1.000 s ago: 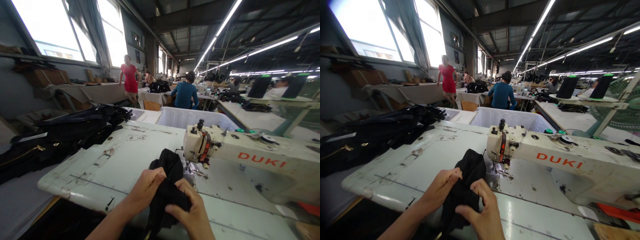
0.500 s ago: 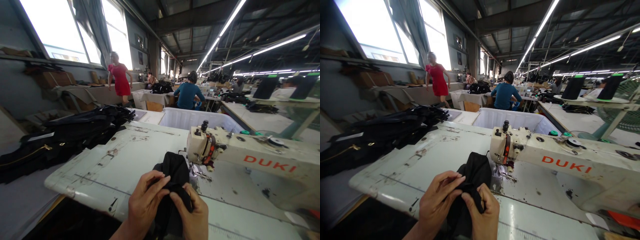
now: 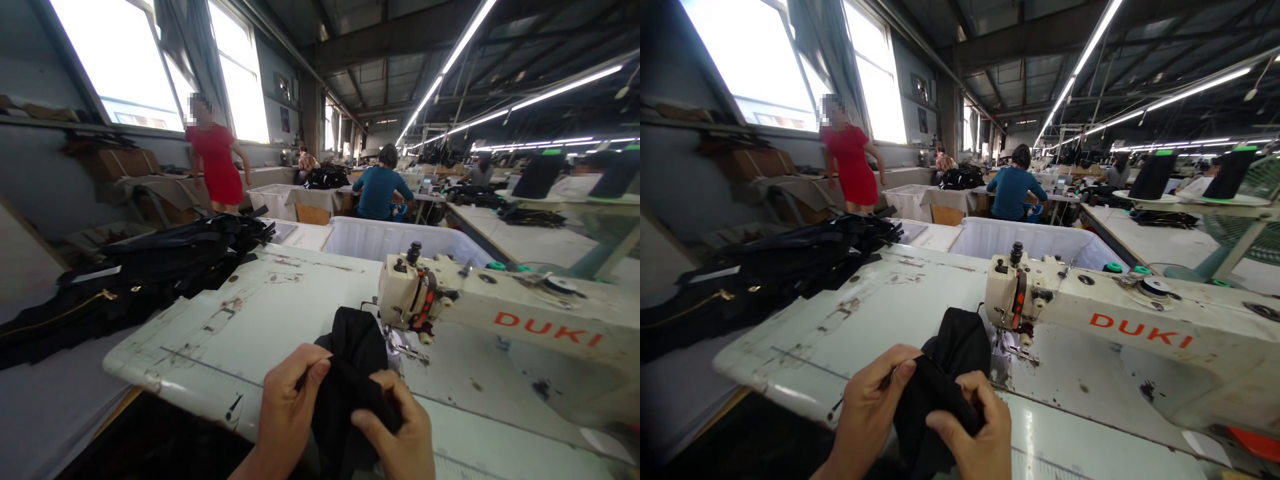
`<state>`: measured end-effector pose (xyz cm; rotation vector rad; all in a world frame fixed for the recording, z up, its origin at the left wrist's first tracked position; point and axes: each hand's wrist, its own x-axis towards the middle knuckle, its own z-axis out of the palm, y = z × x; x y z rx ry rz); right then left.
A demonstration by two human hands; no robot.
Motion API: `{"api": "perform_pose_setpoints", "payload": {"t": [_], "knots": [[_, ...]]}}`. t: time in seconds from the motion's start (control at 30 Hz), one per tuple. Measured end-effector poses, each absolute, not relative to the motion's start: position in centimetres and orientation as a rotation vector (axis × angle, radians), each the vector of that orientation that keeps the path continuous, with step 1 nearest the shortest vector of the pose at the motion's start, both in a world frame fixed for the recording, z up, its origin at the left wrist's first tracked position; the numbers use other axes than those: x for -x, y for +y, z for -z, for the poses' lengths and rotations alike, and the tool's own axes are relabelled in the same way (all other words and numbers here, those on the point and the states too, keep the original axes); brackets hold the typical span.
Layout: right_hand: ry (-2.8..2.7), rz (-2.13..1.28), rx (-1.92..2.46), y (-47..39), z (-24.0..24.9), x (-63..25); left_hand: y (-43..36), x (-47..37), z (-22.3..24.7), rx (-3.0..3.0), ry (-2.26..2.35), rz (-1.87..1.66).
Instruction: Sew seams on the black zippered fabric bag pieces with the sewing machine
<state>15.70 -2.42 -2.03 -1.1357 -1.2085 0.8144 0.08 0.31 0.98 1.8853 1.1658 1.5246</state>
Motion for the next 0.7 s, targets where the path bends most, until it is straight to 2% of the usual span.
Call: {"api": "perform_pose_setpoints", "payload": {"t": [0.13, 0.3, 0.37, 0.43, 0.6, 0.7], "knots": [[-1.411, -0.787, 0.953, -2.0, 1.4, -16.9, 0.4, 0.0, -0.6, -2.000, 1.151, -1.604], [-1.635, -0.013, 0.914, -2.9, 1.4, -16.8, 0.6, -0.2, -0.3, -2.099, 1.052, -1.654], [-1.661, 0.126, 0.881, -3.2, 1.5, -16.6, 0.6, -0.3, -0.3, -2.108, 1.055, -1.663], [-1.606, 0.066, 0.958, -3.2, 1.2, -16.5, 0.7, -0.3, -0.3, -2.100, 1.077, -1.658], [-1.691, -0.391, 1.186, -2.7, 0.6, -16.7, 0.9, 0.2, -0.4, -2.032, 1.060, -1.580], [-1.699, -0.425, 1.240, -2.7, 1.0, -16.5, 0.9, 0.3, -0.2, -1.977, 1.057, -1.508]]}}
